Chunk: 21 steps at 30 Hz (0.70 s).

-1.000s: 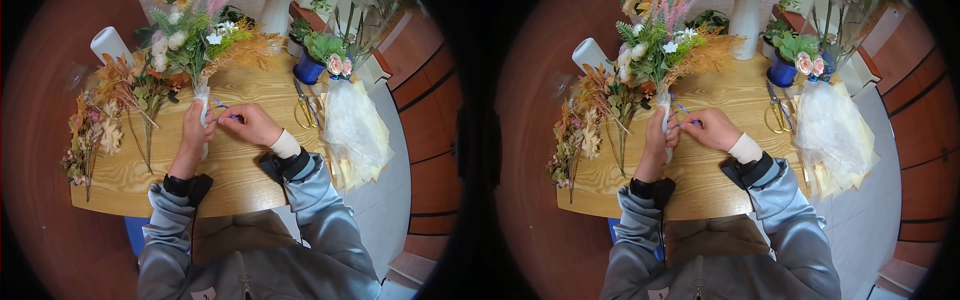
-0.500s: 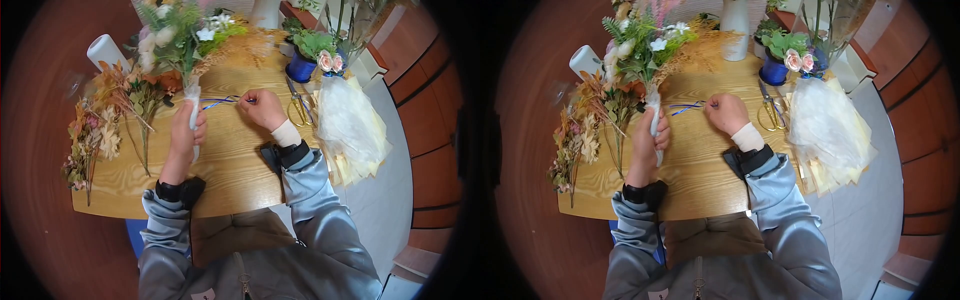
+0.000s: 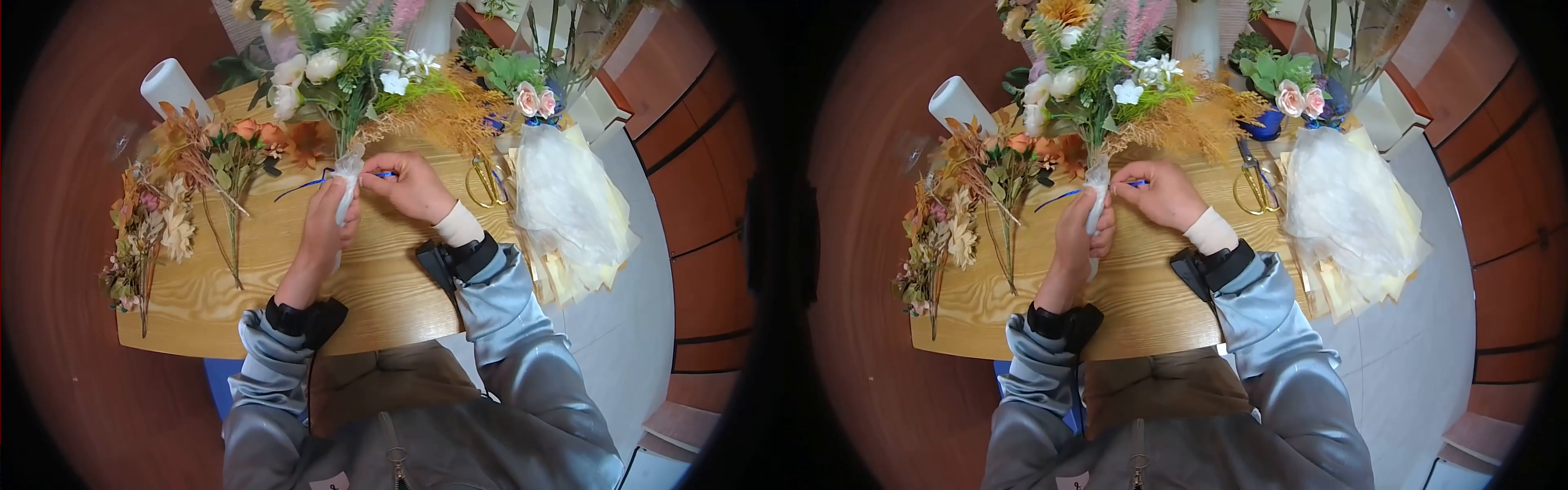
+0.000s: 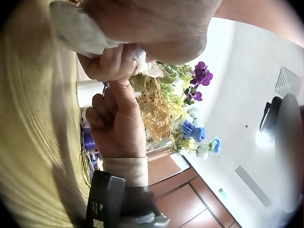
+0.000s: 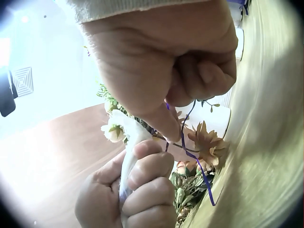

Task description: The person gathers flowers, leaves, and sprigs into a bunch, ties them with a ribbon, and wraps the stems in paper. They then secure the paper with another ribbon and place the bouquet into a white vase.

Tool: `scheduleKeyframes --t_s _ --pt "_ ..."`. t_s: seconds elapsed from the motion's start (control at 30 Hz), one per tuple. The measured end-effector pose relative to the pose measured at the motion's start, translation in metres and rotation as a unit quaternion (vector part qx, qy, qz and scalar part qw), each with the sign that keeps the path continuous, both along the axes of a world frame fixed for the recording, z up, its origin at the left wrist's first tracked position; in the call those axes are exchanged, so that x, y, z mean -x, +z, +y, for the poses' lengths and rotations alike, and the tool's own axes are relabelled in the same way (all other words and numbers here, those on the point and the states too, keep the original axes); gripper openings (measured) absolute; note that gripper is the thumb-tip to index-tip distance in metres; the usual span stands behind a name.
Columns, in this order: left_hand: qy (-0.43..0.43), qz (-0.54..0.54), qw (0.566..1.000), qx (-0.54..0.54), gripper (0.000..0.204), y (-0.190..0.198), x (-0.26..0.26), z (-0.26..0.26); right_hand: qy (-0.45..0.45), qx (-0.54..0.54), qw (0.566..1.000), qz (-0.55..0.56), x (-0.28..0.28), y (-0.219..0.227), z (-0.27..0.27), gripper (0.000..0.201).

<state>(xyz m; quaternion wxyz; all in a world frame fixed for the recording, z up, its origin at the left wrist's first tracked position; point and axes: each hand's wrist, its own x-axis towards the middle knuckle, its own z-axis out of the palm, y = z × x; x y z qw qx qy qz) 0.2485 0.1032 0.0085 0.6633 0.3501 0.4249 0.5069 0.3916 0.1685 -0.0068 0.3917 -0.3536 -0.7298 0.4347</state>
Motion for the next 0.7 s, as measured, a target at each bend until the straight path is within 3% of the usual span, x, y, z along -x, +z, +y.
scheduleKeyframes --t_s 0.1,0.2,0.27,0.47,0.6,0.7 --pt "-0.012 0.005 1.0 0.011 0.024 -0.001 0.0 -0.001 0.022 0.038 0.998 0.038 0.0 -0.007 0.003 0.017" --pt "-0.008 0.011 1.0 0.002 0.022 -0.005 0.0 -0.001 0.017 0.038 0.999 0.017 -0.004 -0.002 0.004 0.02" --pt "-0.014 0.016 1.0 -0.011 0.021 -0.003 0.0 -0.003 -0.001 0.048 0.997 -0.058 -0.006 0.005 0.002 0.024" --pt "-0.018 0.023 0.999 -0.019 0.028 -0.003 0.003 -0.005 -0.005 0.117 0.991 -0.058 -0.006 0.009 0.0 0.026" --pt "-0.013 0.023 0.999 -0.022 0.04 -0.001 0.002 -0.005 0.024 0.108 0.992 -0.057 -0.007 0.008 0.0 0.024" --pt "-0.038 0.004 0.999 -0.018 0.038 -0.003 0.005 -0.004 0.053 0.072 0.996 -0.012 -0.006 0.004 0.001 0.021"
